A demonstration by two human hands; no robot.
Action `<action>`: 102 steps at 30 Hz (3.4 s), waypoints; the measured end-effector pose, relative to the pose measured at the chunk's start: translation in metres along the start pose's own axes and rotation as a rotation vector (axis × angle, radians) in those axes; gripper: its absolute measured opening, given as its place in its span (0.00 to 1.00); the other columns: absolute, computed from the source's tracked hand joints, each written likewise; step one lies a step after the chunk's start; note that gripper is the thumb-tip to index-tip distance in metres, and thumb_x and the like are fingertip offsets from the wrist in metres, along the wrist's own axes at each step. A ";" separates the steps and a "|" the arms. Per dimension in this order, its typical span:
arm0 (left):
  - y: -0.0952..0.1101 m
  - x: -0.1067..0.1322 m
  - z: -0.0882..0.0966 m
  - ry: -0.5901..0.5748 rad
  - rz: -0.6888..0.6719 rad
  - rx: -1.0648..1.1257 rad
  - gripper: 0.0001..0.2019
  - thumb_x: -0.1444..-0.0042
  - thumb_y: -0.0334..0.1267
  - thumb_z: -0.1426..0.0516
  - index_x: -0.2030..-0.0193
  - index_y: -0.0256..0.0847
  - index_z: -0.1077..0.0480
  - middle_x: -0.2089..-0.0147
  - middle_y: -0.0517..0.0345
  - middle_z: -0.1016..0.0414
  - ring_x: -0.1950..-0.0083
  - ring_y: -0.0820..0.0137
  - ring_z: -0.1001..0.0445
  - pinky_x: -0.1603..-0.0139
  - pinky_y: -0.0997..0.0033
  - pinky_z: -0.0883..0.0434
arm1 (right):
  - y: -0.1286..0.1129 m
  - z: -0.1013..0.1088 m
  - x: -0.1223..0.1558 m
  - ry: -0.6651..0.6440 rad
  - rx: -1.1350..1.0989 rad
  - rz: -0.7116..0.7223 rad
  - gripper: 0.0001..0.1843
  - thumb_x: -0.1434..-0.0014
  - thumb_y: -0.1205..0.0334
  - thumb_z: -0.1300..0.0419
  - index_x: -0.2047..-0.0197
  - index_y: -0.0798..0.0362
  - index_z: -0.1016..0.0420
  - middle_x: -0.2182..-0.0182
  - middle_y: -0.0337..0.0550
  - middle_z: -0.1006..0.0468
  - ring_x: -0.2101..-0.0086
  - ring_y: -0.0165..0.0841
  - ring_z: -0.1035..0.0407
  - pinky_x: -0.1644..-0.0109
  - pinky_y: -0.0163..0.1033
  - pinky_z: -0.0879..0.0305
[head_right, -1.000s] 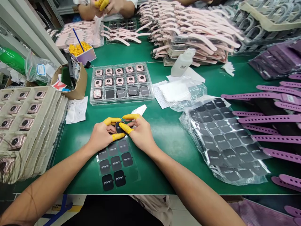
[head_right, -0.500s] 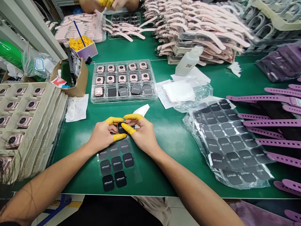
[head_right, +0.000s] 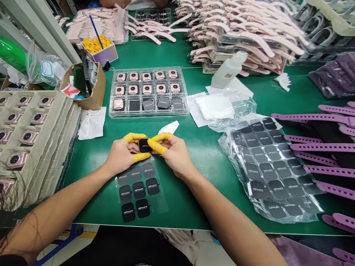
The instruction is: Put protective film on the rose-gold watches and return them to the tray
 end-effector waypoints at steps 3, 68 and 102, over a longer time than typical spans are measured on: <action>0.000 0.000 0.000 -0.003 0.010 -0.016 0.28 0.55 0.37 0.31 0.45 0.36 0.26 0.67 0.56 0.17 0.63 0.64 0.17 0.59 0.70 0.22 | -0.003 0.001 0.000 0.041 -0.031 -0.060 0.20 0.62 0.51 0.22 0.69 0.51 0.20 0.72 0.37 0.20 0.68 0.32 0.25 0.62 0.38 0.23; 0.053 -0.111 0.074 0.344 -0.131 -1.062 0.17 0.32 0.42 0.46 0.48 0.32 0.23 0.40 0.45 0.29 0.40 0.55 0.38 0.40 0.58 0.40 | 0.013 -0.027 0.006 -0.404 1.217 0.775 0.18 0.31 0.53 0.47 0.47 0.53 0.23 0.62 0.48 0.25 0.62 0.38 0.37 0.57 0.44 0.41; -0.001 -0.015 -0.015 0.040 -0.140 0.432 0.26 0.48 0.56 0.34 0.53 0.40 0.35 0.56 0.53 0.24 0.67 0.73 0.23 0.68 0.73 0.23 | 0.002 -0.002 -0.003 0.011 0.346 0.426 0.14 0.41 0.55 0.36 0.52 0.44 0.25 0.61 0.41 0.26 0.65 0.34 0.25 0.59 0.44 0.23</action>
Point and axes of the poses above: each hand's wrist, its own x-axis away from the middle knuckle, its own z-axis out of the back of the hand, y = z × x, the point moved 3 cm from there along -x, towards the middle knuckle
